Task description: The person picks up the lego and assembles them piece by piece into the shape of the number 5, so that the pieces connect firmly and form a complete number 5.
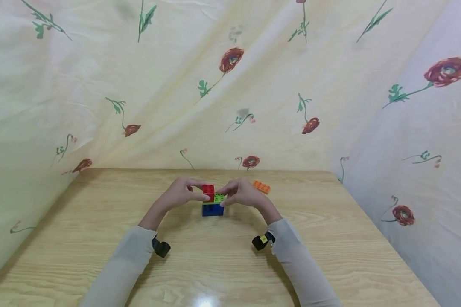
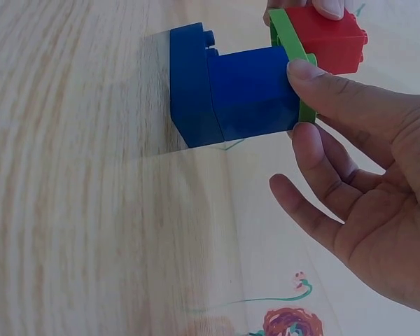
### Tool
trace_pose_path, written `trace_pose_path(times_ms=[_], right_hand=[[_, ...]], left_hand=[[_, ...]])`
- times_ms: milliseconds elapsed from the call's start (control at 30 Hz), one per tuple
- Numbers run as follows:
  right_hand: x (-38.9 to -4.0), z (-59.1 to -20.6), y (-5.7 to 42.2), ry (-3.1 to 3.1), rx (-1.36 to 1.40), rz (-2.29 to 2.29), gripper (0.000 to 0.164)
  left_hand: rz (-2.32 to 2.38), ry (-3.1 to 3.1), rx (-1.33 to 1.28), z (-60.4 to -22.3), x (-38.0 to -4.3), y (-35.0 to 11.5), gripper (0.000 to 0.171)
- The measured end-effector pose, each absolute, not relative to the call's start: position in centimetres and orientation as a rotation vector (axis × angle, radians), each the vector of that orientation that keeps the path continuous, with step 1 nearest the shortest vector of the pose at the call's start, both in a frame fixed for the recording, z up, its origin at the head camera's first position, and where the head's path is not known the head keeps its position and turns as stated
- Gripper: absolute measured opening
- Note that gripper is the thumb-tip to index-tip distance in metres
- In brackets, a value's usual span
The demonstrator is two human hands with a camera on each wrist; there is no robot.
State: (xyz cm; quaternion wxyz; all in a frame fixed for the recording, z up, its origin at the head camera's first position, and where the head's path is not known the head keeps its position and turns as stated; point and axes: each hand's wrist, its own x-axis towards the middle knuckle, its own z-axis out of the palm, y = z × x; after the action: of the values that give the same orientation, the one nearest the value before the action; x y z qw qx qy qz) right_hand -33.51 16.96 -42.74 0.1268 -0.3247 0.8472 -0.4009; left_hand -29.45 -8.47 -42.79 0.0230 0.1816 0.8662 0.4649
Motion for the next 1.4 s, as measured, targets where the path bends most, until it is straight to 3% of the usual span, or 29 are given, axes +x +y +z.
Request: trace_pose_path(times_ms=[533,1400], right_hand=[[-33.46,-42.68,17.15,2.476,-0.938,-1.177,0.033],[-33.02,-42.43,16.92,2.490,-0.941,-1.132,0.034]], left_hand=[[1.496,2.625,0.513,-42.73,-29.47,-8.43,0.048],[1.523,2.658,0.558,-43.22,-29.24,-8.33,0.040]])
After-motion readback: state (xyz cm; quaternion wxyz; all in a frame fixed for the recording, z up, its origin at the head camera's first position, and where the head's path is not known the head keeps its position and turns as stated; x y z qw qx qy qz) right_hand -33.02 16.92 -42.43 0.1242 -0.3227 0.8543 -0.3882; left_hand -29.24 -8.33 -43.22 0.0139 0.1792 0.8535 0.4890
